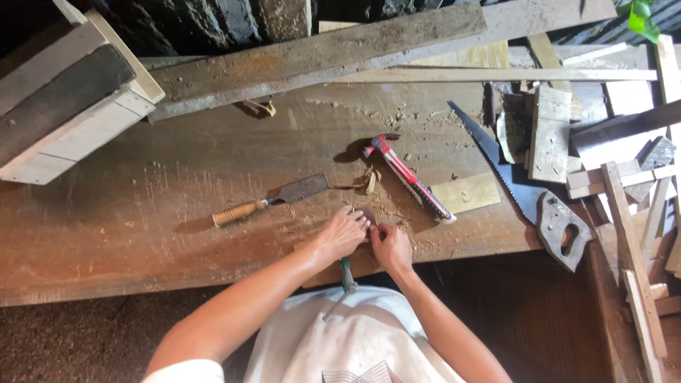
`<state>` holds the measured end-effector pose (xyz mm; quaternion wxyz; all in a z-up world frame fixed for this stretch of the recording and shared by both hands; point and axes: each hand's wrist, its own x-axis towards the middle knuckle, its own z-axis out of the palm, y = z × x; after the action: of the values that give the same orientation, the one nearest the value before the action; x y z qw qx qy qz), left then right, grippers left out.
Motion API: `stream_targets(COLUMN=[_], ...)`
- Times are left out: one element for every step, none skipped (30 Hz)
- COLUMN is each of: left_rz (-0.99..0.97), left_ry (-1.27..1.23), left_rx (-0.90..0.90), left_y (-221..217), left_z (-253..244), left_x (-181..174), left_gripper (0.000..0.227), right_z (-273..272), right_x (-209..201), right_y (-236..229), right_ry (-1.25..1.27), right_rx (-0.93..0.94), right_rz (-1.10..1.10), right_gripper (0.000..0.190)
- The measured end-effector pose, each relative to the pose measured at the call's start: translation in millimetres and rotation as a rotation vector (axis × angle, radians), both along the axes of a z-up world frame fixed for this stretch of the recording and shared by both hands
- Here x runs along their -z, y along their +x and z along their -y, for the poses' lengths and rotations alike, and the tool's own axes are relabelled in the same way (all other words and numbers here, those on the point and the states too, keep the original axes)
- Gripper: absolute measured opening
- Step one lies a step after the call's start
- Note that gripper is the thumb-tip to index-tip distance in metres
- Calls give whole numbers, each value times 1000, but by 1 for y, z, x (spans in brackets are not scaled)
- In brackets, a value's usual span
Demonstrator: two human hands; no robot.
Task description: The person uses a chisel and hammer to carve a small wooden block clamped to a workbench. They repeatedly strike the chisel to remove wood shavings, then smooth the surface with sandpaper. The person handles the chisel, hammer, sandpaper, and wooden block throughout the task.
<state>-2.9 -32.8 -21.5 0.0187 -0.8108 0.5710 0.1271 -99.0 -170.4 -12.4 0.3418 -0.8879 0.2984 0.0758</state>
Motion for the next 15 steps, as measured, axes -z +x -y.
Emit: stream_targets(left_rz=[20,18,17,29,23,-3,-29,-86,-143,-204,-141,-73,-4,4,12], left_ry=[-26,29,85,141,103,70,38,-2,-42,-82,-51,-25,1,27,52], left_rx=[12,61,110,154,127,103,78,33,-12,-55,-34,-8,19,39,60], left_y=[-7,-13,-23,-21,-14,-16,-15,-10,-1,2,0,-1,-4,-12,-22], left_z=[-2,-4,-7,-7,-5,-6,-7,-7,-7,-9,-11,-9,-8,-10,-13], left_x=[0,-2,-5,-7,-7,-6,-5,-2,0,2,3,3,2,0,-3], left_gripper=[53,52,52,52,52,52,51,52,52,52,50,47,45,45,46], right_z=[-1,-2,-3,-2,0,-2,-3,-2,-2,-3,-4,-4,-3,-4,-6], right_x=[-2,-4,-8,-9,-9,-10,-9,-6,-2,1,4,5,5,4,1], right_y=[-9,-15,-21,-18,-14,-19,-20,-16,-11,-6,-5,-5,-6,-13,-21], right_ry=[18,33,49,55,62,75,64,52,40,39,38,31,13,-5,-23], right_rx=[-17,-31,-46,-47,-49,-48,-33,-24,-16,-9,-3,8,5,0,-5], right_rz=[18,41,64,50,35,2,20,44,68,39,9,-14,28,63,98], right_gripper=[33,33,33,33,34,34,34,34,34,35,35,35,35,35,35])
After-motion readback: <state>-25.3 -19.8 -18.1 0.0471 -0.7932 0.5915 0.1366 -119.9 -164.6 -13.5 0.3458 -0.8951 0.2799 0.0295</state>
